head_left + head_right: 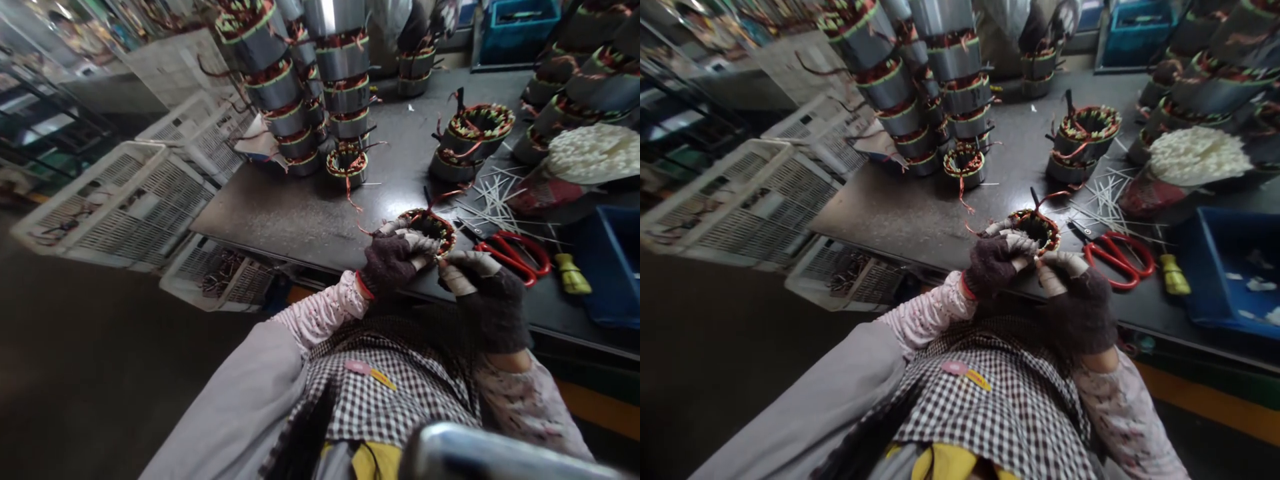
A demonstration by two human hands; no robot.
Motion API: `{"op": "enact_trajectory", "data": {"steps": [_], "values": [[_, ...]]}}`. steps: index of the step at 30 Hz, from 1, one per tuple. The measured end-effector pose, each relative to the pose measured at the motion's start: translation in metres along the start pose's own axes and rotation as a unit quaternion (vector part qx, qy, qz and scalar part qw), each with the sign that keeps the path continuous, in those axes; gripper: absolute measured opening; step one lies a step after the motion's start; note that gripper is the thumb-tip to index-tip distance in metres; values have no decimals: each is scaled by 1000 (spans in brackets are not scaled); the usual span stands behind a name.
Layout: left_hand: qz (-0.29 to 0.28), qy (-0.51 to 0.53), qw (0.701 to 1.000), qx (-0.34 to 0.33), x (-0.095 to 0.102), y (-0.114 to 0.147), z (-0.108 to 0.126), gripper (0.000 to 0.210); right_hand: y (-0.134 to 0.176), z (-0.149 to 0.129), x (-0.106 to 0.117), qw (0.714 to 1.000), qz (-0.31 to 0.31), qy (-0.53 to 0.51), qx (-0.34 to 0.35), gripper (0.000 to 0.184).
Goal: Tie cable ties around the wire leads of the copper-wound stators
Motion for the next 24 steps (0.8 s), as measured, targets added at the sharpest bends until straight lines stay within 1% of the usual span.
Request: {"op": "enact_trajectory", "data": {"steps": [4, 6, 8, 9, 10, 13, 15, 18, 20, 22, 24], "values": [[-15, -13, 1000, 9, 3, -1, 0, 19, -13, -1, -5, 997, -33, 58, -32, 33], [-24, -16, 1000, -5, 4, -1, 1, 18, -11, -8, -2, 993, -13, 114, -10, 35], [-29, -17, 999, -25, 5, -1, 2, 17, -7, -18, 1, 982, 16, 186, 22, 38], [-30, -18, 999, -32, 4, -1, 2, 17, -6, -22, 1, 976, 20, 217, 26, 39], [-30, -18, 999, -35, 4, -1, 1, 18, -6, -23, 0, 971, 10, 240, 21, 40], [-22, -20, 999, -34, 2, 0, -1, 20, -14, -20, -4, 961, -46, 271, -16, 39], [-10, -12, 999, -37, 2, 0, 0, 20, -18, -18, -4, 962, -57, 267, -27, 39], [0, 3, 999, -44, 2, 1, 2, 20, -16, -18, 0, 970, -25, 240, -36, 42], [-3, 3, 999, -43, 1, 0, 2, 19, -12, -19, 0, 971, -1, 237, -24, 43], [-10, -7, 999, -31, 0, 0, 1, 21, -8, -25, -4, 961, 9, 275, 13, 41], [-16, -19, 1000, -17, -1, -1, 0, 24, -6, -31, -9, 937, 10, 346, 44, 42]]}}
Point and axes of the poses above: each hand's wrist, its own y-axis away from the middle knuckle, its own x-axis out of the back of the hand, z = x × y, the point moved 7 cm from there along -y, towards the middle knuckle, and after that the axes turned 15 degrees about -z, right-handed, at the moved point
